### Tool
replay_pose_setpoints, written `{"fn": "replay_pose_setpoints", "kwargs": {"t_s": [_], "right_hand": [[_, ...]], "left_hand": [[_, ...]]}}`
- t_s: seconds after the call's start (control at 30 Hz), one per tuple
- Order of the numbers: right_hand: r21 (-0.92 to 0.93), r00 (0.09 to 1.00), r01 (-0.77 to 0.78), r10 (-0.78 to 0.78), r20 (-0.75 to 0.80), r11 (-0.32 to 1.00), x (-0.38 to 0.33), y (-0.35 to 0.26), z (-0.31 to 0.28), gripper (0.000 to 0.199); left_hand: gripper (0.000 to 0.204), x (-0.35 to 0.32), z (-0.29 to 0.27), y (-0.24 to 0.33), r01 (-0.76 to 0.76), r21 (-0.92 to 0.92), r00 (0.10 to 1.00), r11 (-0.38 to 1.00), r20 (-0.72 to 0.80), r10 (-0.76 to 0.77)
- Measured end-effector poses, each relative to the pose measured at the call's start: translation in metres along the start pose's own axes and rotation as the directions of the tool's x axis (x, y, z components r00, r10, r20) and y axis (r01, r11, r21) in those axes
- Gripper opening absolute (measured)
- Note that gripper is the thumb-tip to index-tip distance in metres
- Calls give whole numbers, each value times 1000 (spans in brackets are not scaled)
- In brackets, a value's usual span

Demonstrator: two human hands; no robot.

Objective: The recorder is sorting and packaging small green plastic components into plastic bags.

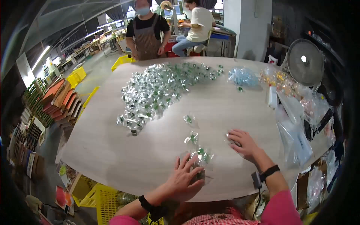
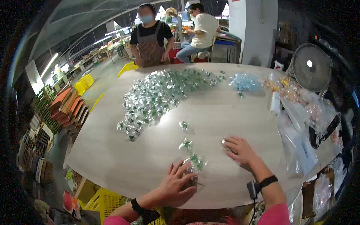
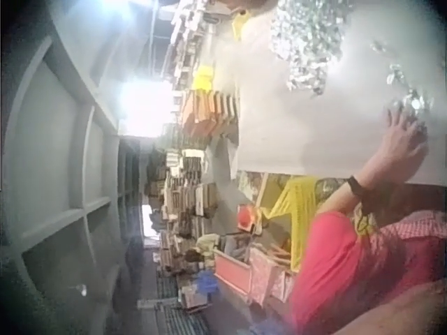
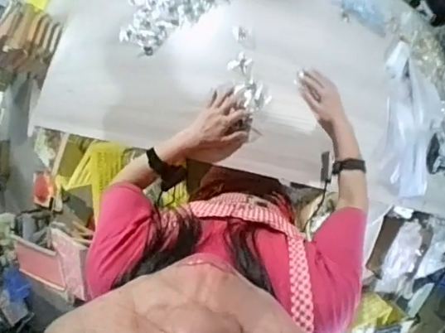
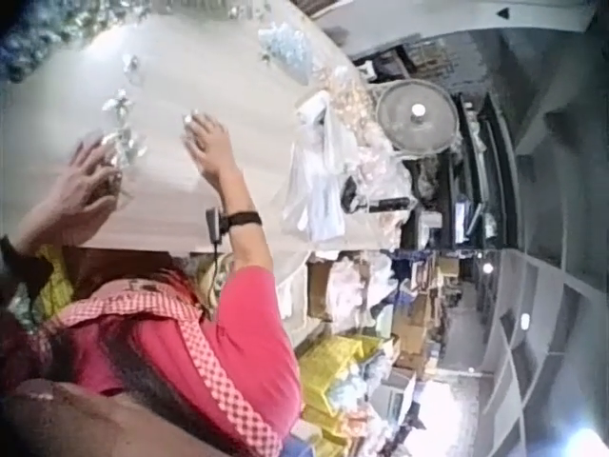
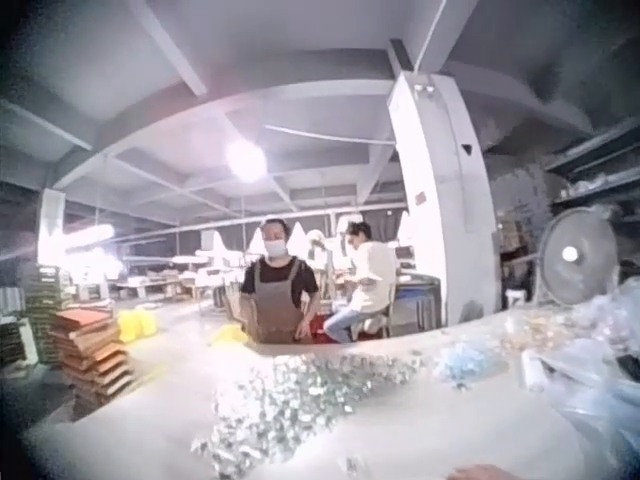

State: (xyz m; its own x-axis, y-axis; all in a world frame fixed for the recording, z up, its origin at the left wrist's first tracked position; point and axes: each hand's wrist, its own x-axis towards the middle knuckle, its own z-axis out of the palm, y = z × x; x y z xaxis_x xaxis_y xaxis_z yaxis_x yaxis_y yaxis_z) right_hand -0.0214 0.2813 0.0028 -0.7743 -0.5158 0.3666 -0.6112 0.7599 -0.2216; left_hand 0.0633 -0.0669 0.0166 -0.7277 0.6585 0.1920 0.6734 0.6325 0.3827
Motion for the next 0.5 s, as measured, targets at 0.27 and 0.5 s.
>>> {"fn": "replay_pose_setpoints", "kwargs": {"t_s": [0.27, 0.5], "right_hand": [[181, 925, -292, 325, -196, 939, 30, -20, 30, 18], [161, 937, 27, 32, -349, 987, 108, -112, 74, 21]], "left_hand": [[47, 5, 3, 0, -28, -6, 999, 1000, -16, 28], [46, -2, -4, 7, -29, 20, 999, 999, -13, 29]]}}
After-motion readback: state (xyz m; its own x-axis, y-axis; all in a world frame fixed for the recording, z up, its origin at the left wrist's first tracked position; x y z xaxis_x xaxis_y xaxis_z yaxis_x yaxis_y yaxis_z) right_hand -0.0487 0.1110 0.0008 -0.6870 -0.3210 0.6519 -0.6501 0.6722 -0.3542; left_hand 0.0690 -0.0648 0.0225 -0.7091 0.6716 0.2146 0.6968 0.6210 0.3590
